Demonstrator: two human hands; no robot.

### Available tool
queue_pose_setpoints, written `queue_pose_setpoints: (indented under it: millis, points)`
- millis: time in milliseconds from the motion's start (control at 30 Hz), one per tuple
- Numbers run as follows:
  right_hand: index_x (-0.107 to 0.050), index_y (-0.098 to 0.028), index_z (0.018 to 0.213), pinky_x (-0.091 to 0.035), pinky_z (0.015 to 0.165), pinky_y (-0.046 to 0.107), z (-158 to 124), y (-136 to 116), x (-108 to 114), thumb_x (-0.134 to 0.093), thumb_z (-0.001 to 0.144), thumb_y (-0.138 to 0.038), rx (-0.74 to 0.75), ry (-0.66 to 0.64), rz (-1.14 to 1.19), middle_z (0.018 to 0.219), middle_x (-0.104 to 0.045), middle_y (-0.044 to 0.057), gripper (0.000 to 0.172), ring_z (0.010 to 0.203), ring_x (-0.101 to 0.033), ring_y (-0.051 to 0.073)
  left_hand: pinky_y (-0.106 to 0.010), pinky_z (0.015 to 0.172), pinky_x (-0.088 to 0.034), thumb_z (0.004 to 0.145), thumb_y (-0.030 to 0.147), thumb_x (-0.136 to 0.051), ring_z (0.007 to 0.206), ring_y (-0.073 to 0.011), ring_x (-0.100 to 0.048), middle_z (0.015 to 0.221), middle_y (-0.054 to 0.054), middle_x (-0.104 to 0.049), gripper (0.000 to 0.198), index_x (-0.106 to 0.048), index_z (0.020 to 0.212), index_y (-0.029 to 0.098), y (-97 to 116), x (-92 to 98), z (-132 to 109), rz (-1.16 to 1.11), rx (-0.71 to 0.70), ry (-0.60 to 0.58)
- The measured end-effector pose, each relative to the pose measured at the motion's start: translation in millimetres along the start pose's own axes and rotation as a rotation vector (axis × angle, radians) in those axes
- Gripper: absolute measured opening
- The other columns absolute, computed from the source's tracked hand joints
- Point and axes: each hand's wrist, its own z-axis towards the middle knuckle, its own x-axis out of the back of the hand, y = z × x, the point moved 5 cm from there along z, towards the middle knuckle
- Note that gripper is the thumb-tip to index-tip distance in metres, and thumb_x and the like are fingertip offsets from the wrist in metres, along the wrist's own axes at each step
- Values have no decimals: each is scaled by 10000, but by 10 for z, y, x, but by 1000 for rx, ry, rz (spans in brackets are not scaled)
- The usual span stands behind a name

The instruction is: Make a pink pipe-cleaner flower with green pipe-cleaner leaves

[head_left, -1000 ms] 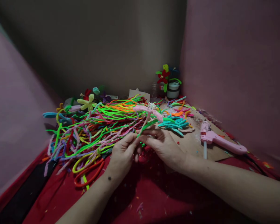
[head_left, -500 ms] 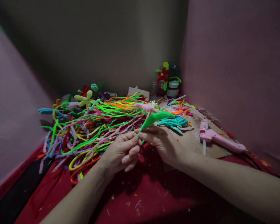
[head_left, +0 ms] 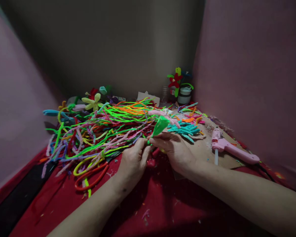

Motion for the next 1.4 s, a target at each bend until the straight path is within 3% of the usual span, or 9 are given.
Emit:
queue_pose_setpoints:
  millis: [167, 367, 600, 733, 900, 1067, 1200, 1300, 1400]
  points:
    - [-638, -168, 569, -395, 601, 265, -19, -63, -22, -733, 595, -320, 59, -49, -159, 582, -543, -28, 180, 578, -465, 108, -203, 514, -310, 799, 251, -544, 475, -100, -421, 528, 43, -513, 110, -625, 735, 212, -22, 12, -6, -101, 8, 0]
    - [-686, -186, 706, -433, 662, 284, 2, -32, -23, -690, 660, -364, 84, -157, -247, 665, -608, 5, 184, 674, -524, 146, -184, 379, -283, 819, 302, -518, 352, -64, -382, 469, 54, -488, 202, -539, 659, 181, -35, -43, 50, -365, 198, -118]
    - [-705, -196, 780, -427, 789, 315, -9, -42, -28, -671, 692, -314, 98, -147, -223, 750, -659, 13, 151, 761, -568, 154, -149, 323, -262, 830, 322, -527, 303, -28, -298, 444, 75, -455, 196, -494, 707, 173, -72, -110, 52, -720, 394, -302]
    - [-705, -207, 740, -419, 799, 330, -33, -127, -69, -705, 655, -289, 37, -98, -218, 724, -660, 5, 118, 759, -570, 164, -134, 298, -260, 854, 307, -499, 298, -19, -210, 418, 92, -389, 190, -479, 717, 176, -90, -150, 37, -908, 433, -421]
    - [-679, -231, 589, -414, 810, 343, -51, -172, -133, -712, 651, -224, 6, -138, -148, 609, -628, -24, 70, 694, -549, 157, -124, 282, -259, 872, 309, -472, 297, -17, -151, 418, 105, -358, 129, -529, 874, 194, -102, -164, 24, -1018, 448, -486]
    - [-692, -208, 665, -418, 760, 309, -16, -54, -85, -733, 601, -237, 34, -141, 13, 672, -643, -25, 81, 699, -542, 138, -128, 285, -265, 871, 290, -473, 289, -20, -164, 405, 101, -364, 134, -548, 937, 201, -64, -157, 2, -1026, 451, -513]
    - [-696, -189, 696, -408, 765, 311, -12, -68, -74, -689, 667, -236, 93, -152, 0, 684, -645, -9, 56, 697, -546, 138, -176, 354, -367, 872, 327, -462, 312, -41, -346, 450, 45, -473, 238, -551, 736, 153, -55, -150, 29, -962, 398, -469]
    - [-688, -204, 714, -415, 742, 313, -10, -88, -83, -674, 685, -239, 86, -164, 49, 713, -653, -13, 47, 683, -562, 140, -196, 482, -445, 845, 325, -515, 497, -85, -544, 638, -17, -601, 213, -583, 766, 139, -130, -101, 101, -914, 386, -310]
    - [-675, -221, 756, -424, 768, 323, -4, -71, -101, -671, 681, -228, 67, -196, 132, 772, -665, -11, 74, 751, -589, 157, -173, 555, -443, 771, 267, -623, 591, -73, -559, 718, -7, -599, 135, -605, 811, 139, -240, -18, 173, -941, 404, -134]
